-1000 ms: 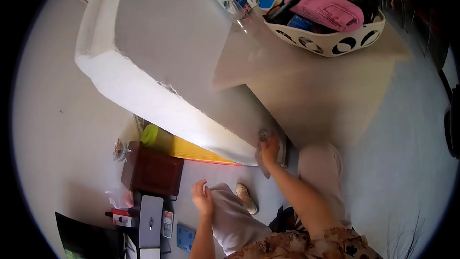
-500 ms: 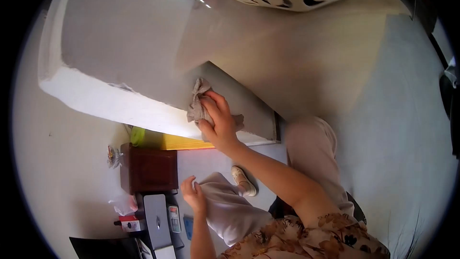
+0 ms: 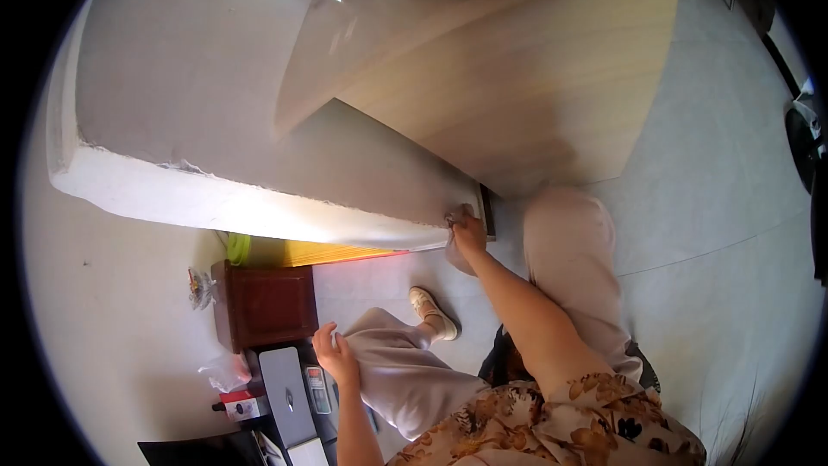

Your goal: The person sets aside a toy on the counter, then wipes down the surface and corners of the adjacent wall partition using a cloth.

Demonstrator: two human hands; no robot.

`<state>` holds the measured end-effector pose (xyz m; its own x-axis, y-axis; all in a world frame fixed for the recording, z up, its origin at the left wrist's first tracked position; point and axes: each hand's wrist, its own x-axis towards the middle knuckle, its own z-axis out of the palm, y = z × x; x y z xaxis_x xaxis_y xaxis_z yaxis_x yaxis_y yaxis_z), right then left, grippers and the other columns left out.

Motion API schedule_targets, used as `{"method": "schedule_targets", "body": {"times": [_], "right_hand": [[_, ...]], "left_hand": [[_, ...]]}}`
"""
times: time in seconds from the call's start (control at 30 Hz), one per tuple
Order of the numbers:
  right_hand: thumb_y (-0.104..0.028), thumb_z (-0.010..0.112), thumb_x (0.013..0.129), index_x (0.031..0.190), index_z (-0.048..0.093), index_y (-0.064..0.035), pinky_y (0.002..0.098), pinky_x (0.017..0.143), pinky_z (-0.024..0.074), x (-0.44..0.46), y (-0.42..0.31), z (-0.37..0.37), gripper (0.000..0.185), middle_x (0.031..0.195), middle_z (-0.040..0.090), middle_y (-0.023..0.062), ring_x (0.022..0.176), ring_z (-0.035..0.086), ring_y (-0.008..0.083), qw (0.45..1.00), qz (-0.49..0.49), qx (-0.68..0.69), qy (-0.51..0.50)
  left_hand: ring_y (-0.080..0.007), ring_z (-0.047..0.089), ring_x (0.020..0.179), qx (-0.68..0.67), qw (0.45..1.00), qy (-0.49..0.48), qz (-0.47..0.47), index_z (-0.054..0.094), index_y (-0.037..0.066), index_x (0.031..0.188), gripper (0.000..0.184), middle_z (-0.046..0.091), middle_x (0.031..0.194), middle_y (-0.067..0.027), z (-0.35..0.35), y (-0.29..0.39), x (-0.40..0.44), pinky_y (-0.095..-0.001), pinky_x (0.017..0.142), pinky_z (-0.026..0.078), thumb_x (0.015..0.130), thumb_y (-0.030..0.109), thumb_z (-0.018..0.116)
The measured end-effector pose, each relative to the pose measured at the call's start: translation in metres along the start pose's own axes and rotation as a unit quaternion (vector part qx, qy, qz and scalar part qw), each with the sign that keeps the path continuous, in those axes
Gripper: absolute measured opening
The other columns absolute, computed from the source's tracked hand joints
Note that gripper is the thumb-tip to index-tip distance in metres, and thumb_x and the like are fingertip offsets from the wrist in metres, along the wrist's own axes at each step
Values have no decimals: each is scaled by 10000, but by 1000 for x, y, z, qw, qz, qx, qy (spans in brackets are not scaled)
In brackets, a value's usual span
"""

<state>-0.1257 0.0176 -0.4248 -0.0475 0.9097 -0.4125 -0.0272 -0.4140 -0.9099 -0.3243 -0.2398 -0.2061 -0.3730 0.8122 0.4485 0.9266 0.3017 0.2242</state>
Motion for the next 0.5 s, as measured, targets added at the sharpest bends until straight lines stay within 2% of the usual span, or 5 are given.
{"method": "schedule_targets", "body": {"times": [0.07,0.17,0.27,0.37,0.5], "right_hand": [[-197,605,814,1250,649,-56,432,1008,461,-4,-9,-6,460,1300,571,230,1222,543,400,998,33,-30,-50],[-177,608,812,1240,647,-37,405,994,468,-15,-12,20,452,1312,564,200,1212,549,388,986,-135,-22,95],[-140,597,812,1225,647,-24,387,999,468,-37,-72,10,432,1322,565,158,1205,557,359,958,-280,-9,66],[-100,587,808,1222,649,-31,389,1009,469,-58,-96,6,425,1304,578,122,1203,565,327,945,-322,4,54],[-60,594,804,1162,678,-83,429,951,505,-40,-49,-2,368,1242,596,84,1121,583,331,970,-184,-143,75]], "left_hand": [[-351,605,988,19,1000,-6,-5,654,11,1036,273,656,1054,-161,1,-10,-3,-433,866,492,793,-90,580],[-343,606,984,-2,1000,7,-3,655,8,1043,278,659,1062,-161,-2,-12,-8,-416,841,506,799,-94,570],[-334,607,983,-3,1000,-3,-8,657,8,1049,282,660,1073,-160,-6,-22,-10,-401,826,516,804,-95,564],[-327,609,982,-11,999,-20,-23,660,16,1051,286,661,1075,-155,-6,-22,-11,-401,829,518,806,-93,559],[-307,621,964,1,999,-49,-7,663,17,1039,275,663,1070,-144,-11,-22,-11,-375,803,526,817,-91,542]]}}
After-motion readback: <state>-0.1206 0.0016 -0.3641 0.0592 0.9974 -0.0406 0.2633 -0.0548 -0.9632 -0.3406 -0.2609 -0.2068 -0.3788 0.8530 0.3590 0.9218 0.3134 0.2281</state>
